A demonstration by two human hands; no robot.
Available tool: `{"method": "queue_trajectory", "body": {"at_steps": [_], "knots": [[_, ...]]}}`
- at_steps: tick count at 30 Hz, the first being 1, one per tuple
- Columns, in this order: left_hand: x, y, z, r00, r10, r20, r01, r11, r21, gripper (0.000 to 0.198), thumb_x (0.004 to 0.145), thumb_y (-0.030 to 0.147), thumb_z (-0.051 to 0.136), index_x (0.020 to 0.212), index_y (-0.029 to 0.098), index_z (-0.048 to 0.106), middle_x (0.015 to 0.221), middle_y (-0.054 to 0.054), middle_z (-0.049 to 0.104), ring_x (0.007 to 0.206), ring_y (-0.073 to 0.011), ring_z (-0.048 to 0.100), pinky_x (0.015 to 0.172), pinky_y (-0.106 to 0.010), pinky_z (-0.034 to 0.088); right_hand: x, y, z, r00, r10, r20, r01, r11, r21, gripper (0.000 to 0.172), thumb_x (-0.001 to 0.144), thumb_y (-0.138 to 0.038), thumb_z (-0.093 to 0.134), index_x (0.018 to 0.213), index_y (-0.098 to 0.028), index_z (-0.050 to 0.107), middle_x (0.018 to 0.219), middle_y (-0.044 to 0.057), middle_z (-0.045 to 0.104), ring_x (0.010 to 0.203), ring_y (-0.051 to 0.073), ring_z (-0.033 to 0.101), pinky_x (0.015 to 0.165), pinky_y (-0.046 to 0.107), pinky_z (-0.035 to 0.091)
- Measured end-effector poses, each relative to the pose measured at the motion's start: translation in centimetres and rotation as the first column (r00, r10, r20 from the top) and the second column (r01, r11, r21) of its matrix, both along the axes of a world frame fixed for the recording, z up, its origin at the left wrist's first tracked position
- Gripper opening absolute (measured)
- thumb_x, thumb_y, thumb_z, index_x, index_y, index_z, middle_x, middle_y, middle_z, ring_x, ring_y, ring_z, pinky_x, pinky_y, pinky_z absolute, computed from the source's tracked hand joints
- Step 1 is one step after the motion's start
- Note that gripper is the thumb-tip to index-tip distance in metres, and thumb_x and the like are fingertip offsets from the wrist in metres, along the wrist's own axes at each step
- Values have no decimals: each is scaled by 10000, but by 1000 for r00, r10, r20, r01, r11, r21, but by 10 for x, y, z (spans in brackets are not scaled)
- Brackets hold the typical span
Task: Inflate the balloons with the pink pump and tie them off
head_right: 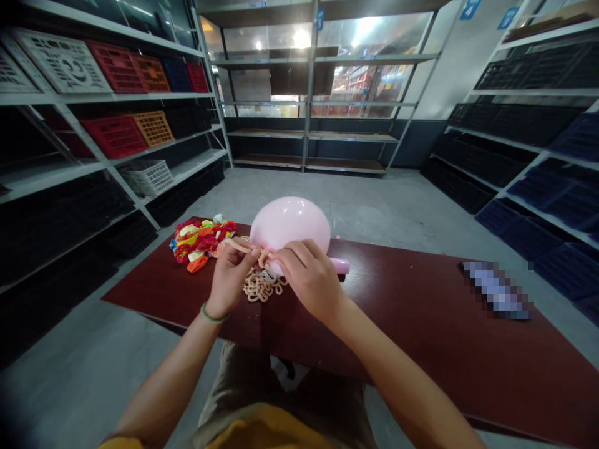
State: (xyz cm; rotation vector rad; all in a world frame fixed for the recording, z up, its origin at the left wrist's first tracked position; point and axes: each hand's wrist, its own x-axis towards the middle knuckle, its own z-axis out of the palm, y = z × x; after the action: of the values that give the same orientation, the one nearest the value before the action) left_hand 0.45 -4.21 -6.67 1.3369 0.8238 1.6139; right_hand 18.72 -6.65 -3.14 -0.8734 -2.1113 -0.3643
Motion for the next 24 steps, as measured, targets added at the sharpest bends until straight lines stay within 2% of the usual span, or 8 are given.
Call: {"method": "queue_trajectory", "body": {"at_steps": [4,6,8,10,11,15,19,24], "knots": [[4,13,-12,986,-67,155,70,997,-15,238,829,347,753,845,179,585,760,17,634,634,-88,594,624,-221,507,10,12,-18,909,-73,-410,15,990,-141,298,907,-229,646,1193,-266,574,1138,81,595,963,213,595,860,407,537],[5,19,-21,966,-101,240,113,993,-39,266,816,358,767,850,185,567,758,21,632,654,-91,603,645,-228,513,16,24,-35,740,-142,-657,-26,970,-240,366,872,-320,686,1206,-277,544,1172,76,547,975,200,584,837,387,551],[8,25,-33,947,-114,300,141,987,-71,299,804,380,776,827,189,548,756,24,622,671,-93,604,680,-245,525,20,36,-55,509,-236,-828,-108,937,-334,508,832,-406,719,1267,-295,482,1187,70,519,1040,200,573,880,395,551],[10,29,-46,934,-121,337,164,981,-103,310,802,396,776,810,194,541,756,25,613,678,-94,599,718,-263,534,23,45,-74,312,-334,-889,-238,879,-413,637,828,-472,707,1362,-345,384,1278,81,480,1125,211,562,919,422,542],[12,31,-52,928,-133,349,184,976,-118,307,802,399,776,811,197,545,750,26,608,678,-96,597,731,-270,536,23,48,-82,272,-358,-893,-334,835,-437,666,850,-504,673,1407,-370,334,1342,99,453,1180,228,549,919,433,542],[17,34,-76,912,-227,340,300,937,-178,329,773,416,798,799,196,555,708,27,592,654,-101,582,711,-268,521,17,47,-96,288,-349,-892,-626,637,-451,723,892,-630,549,1501,-442,207,1498,151,383,1280,307,530,862,507,557],[18,34,-88,915,-355,191,394,889,-235,356,754,444,805,773,179,569,696,0,622,627,-114,568,617,-248,477,7,39,-83,90,-356,-930,-833,485,-266,917,789,-545,735,1486,-545,139,1563,51,367,1320,308,508,902,597,548],[16,37,-89,885,-465,21,453,851,-264,324,794,420,777,786,151,597,737,-42,676,681,-144,612,667,-279,493,9,40,-76,34,-316,-948,-846,496,-196,895,810,-365,762,1476,-539,190,1598,-3,333,1389,293,444,942,564,562]]}}
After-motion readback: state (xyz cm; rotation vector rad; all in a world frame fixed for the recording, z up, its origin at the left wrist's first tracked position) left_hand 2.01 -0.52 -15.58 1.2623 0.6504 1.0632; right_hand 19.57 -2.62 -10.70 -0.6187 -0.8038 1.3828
